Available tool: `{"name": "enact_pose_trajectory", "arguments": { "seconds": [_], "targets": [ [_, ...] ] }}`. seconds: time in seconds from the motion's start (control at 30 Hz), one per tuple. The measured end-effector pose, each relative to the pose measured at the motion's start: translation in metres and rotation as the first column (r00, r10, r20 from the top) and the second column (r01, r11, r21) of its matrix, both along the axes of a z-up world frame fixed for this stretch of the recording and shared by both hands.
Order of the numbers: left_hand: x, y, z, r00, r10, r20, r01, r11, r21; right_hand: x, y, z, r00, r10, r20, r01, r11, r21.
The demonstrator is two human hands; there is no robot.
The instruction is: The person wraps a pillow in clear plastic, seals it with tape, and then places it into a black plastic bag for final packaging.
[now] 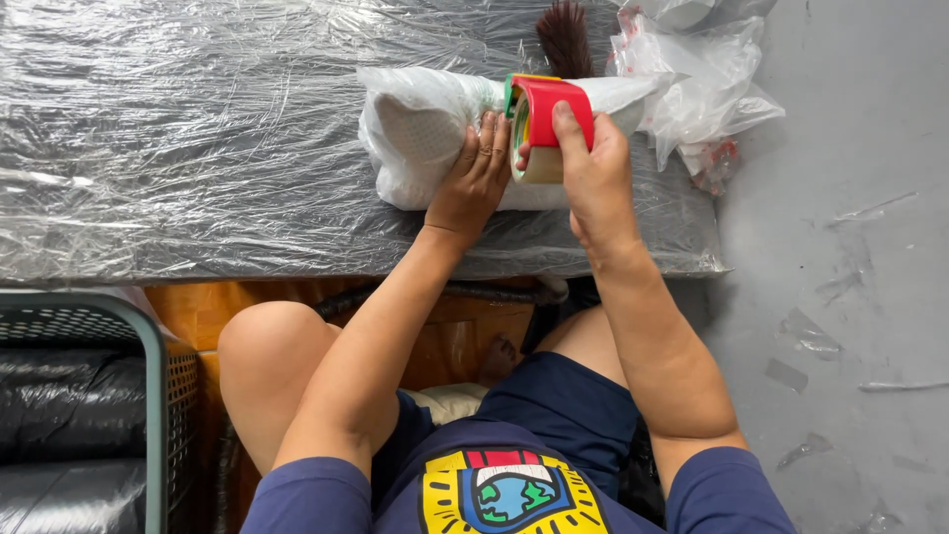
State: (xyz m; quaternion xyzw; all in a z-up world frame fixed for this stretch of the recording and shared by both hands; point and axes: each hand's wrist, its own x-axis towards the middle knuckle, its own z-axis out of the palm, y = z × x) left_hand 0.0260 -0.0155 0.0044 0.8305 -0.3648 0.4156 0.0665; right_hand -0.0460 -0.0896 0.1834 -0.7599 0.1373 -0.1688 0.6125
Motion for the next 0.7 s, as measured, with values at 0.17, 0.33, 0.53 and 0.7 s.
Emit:
{"name": "enact_pose_trajectory", "arguments": {
  "seconds": [0.17,0.33,0.53,0.7],
  "targets": [
    [0.022,-0.016,-0.012,0.973,0.005,0.23,0.05,0.971,-0.236,-0.044,0.008,-0.023,0.993,-0.063,0.101,0.061,0.998,0.018],
    [0.02,-0.005,-0.002,0.99,-0.115,-0.077,0.105,0.987,-0.123,-0.089,0.027,-0.016,0.999,-0.002,0.052,0.001,0.999,0.032],
    [0.029,-0.004,0.001,0.975,-0.172,-0.139,0.151,0.977,-0.152,-0.122,0.039,-0.032,1.0,-0.02,-0.001,0.02,0.999,0.031],
    [0.038,-0.007,0.001,0.963,-0.186,-0.196,0.164,0.978,-0.125,-0.152,0.042,-0.043,1.0,-0.003,0.006,0.003,1.0,0.011]
  ]
}}
